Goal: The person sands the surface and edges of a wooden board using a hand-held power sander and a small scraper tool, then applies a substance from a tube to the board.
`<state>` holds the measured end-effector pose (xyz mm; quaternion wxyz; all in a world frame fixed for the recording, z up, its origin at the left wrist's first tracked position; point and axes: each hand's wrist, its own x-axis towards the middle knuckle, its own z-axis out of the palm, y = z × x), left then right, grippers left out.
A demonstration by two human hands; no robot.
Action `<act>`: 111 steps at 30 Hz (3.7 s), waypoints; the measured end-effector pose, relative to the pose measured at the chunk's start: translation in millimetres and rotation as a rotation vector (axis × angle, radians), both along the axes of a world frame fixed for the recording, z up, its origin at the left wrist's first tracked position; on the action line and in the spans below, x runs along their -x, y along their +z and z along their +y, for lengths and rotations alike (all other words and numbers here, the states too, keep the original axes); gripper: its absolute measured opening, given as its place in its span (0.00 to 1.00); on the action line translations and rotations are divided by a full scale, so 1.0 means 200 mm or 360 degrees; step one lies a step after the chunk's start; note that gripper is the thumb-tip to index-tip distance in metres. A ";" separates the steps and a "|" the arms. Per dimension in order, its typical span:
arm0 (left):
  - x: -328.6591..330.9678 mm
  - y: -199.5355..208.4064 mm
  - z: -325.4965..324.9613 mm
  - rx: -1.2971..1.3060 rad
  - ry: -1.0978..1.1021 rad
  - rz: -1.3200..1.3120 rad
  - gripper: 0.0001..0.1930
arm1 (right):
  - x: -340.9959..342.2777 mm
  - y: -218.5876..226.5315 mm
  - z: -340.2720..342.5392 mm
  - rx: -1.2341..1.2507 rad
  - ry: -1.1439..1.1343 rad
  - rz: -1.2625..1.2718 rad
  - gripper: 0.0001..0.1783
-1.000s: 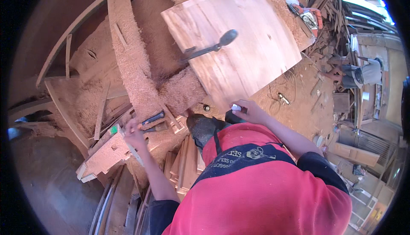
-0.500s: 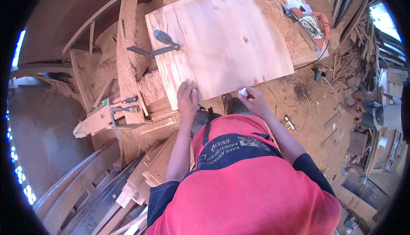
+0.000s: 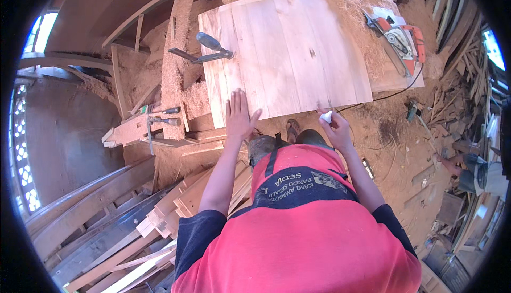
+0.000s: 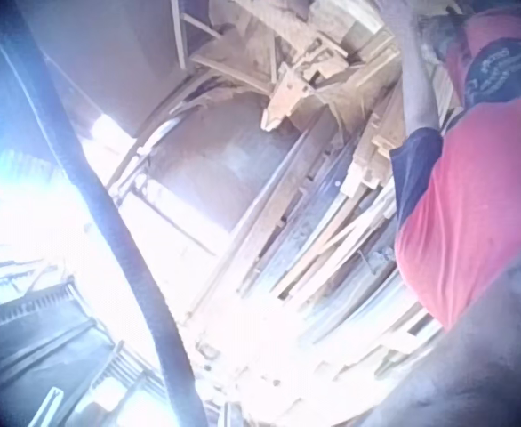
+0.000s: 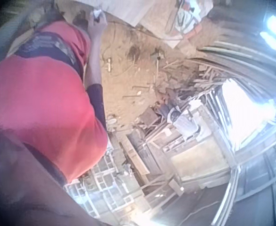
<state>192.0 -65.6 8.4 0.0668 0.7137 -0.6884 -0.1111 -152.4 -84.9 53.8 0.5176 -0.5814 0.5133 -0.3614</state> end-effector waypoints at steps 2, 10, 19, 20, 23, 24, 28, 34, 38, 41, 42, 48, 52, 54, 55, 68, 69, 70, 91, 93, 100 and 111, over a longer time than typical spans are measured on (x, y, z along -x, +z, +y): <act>0.02 0.02 0.01 0.0024 0.0092 -0.0035 0.47 | 0.04 0.02 0.01 -0.0047 0.0052 0.0095 0.16; 0.02 0.03 0.12 -0.0291 -0.0225 -0.0147 0.48 | 0.14 -0.03 0.04 -0.0024 -0.0010 0.0083 0.16; 0.00 0.02 0.21 -0.0122 0.0003 -0.0122 0.50 | 0.17 -0.05 0.04 -0.0060 0.0001 0.0089 0.18; -0.02 0.02 0.21 0.0063 0.0278 -0.0159 0.49 | 0.17 -0.05 0.04 -0.0069 0.0012 0.0093 0.18; 0.17 0.07 0.22 -0.0001 -0.0075 -0.0026 0.49 | 0.18 -0.08 0.04 -0.0054 0.0014 0.0109 0.18; 0.20 0.11 0.24 -0.0196 -0.0459 0.0070 0.49 | 0.19 -0.09 0.05 -0.0030 0.0007 0.0121 0.19; 0.03 -0.02 0.21 0.0260 0.0710 0.0223 0.48 | 0.14 -0.05 0.03 -0.0054 -0.0012 0.0021 0.19; 0.40 0.04 0.01 -0.0165 -0.0412 0.0453 0.47 | 0.14 -0.02 0.02 -0.0058 0.0073 0.0130 0.17; 0.28 0.08 0.02 0.0205 0.0309 0.0299 0.45 | 0.14 0.02 -0.02 0.0012 -0.0031 0.0081 0.17; 0.13 -0.08 0.06 0.0472 0.0756 -0.0215 0.43 | 0.14 0.00 -0.01 -0.0041 -0.0092 -0.0040 0.17; 0.19 -0.10 0.13 0.0312 0.0258 -0.0027 0.43 | 0.15 0.00 0.00 -0.0069 -0.0059 -0.0001 0.18; 0.31 0.12 0.12 -0.0176 -0.0188 0.0288 0.42 | 0.19 -0.03 -0.04 0.0010 -0.0082 0.0078 0.18; 0.46 0.04 0.13 0.0364 0.0039 -0.0007 0.35 | 0.09 -0.01 -0.06 0.0039 -0.0016 0.0085 0.21; 0.60 0.09 0.21 -0.0498 -0.0562 0.1259 0.28 | 0.01 0.06 -0.06 0.0171 0.0258 0.0297 0.20; 0.61 0.13 0.21 -0.0509 -0.0614 0.1249 0.28 | -0.01 0.05 -0.07 0.0174 0.0421 0.0298 0.20; 0.55 0.50 0.23 0.0183 0.0732 0.2605 0.20 | -0.45 0.23 -0.10 -0.0722 0.1195 -0.0671 0.26; 0.57 0.51 0.23 0.0217 0.0818 0.2614 0.20 | -0.44 0.24 -0.09 -0.0752 0.1193 -0.0688 0.27; 0.56 0.50 0.25 0.0220 0.0834 0.2612 0.20 | -0.44 0.23 -0.08 -0.0763 0.1202 -0.0689 0.27; -0.02 -0.21 1.02 0.0621 0.1869 0.0877 0.19 | -0.56 -0.22 -0.30 0.0287 0.0792 0.0268 0.18; 0.03 -0.36 1.31 0.0324 0.1906 0.0625 0.21 | -0.67 -0.19 -0.31 0.0191 0.0819 0.0186 0.18; 0.33 -0.60 1.74 0.0137 0.2036 0.0403 0.23 | -0.82 -0.35 -0.36 -0.0048 0.0846 -0.0088 0.15; 0.24 -0.48 1.48 0.0010 0.1954 0.0733 0.22 | -0.82 -0.37 -0.34 -0.0084 0.0924 0.0063 0.15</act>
